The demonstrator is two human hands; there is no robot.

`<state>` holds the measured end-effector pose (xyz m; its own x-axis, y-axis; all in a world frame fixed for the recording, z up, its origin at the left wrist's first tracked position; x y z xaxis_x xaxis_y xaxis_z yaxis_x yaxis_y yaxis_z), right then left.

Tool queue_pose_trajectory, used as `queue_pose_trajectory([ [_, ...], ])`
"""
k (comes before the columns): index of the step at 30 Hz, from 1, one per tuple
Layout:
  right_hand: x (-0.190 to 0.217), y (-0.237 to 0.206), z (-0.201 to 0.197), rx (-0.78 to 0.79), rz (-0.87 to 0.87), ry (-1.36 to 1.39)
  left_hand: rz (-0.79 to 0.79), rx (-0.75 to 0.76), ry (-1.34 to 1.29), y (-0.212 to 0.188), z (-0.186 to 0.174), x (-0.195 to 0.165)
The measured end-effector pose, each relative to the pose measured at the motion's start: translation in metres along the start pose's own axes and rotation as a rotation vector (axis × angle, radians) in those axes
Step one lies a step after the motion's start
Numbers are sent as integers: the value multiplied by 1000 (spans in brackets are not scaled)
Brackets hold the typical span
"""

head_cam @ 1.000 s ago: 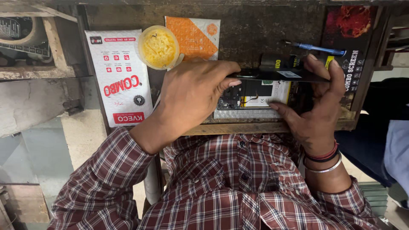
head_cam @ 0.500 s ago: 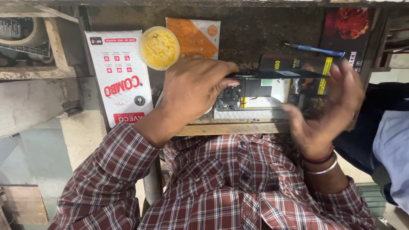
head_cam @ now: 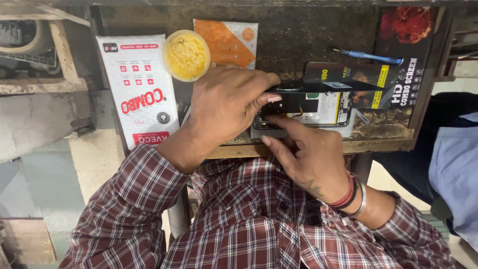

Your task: The person pries open the back cover of a smartphone by hand, works it loose around the edges, and sets the cover aside. They then use a small pry tool on the exposed internals, lift and reposition the battery, and press a component into place inside the phone body.

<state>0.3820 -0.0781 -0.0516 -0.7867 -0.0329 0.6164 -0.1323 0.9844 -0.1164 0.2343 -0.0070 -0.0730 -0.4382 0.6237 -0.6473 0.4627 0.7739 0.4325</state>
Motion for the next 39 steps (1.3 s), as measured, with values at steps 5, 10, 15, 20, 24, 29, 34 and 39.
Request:
queue_pose_trajectory([
  [5,-11,-1,4,-41,-29,205,23,-17,11,4,5,-1],
  [10,-18,-8,12,32,-162,231,-28,-24,-16,5,3,-1],
  [15,-21,-10,10,78,-198,249,-30,-29,4,9,3,-5],
  [20,-19,-10,3,66,-262,314,-64,-3,23,11,5,-6],
  [24,-22,-12,1,66,-294,334,-80,-6,40,12,6,-5],
  [29,-32,-28,-19,-31,-414,251,-84,-3,28,13,6,-2],
  [34,-70,-44,-66,-256,-264,143,-77,-6,38,13,5,2],
  [39,-97,-35,-102,-393,-62,-252,-97,30,82,12,9,6],
])
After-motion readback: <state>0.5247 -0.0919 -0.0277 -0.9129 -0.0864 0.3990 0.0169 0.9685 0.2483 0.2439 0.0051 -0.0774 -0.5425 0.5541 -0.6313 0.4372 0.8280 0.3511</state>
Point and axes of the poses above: each hand's wrist, its own y-axis towards the middle knuckle, its own z-axis out of the palm, x = y × z, the point moved 6 cm from there along y, towards the middle knuckle, and after that the axes turned 1 degree about -z, right-handed, at the moved point
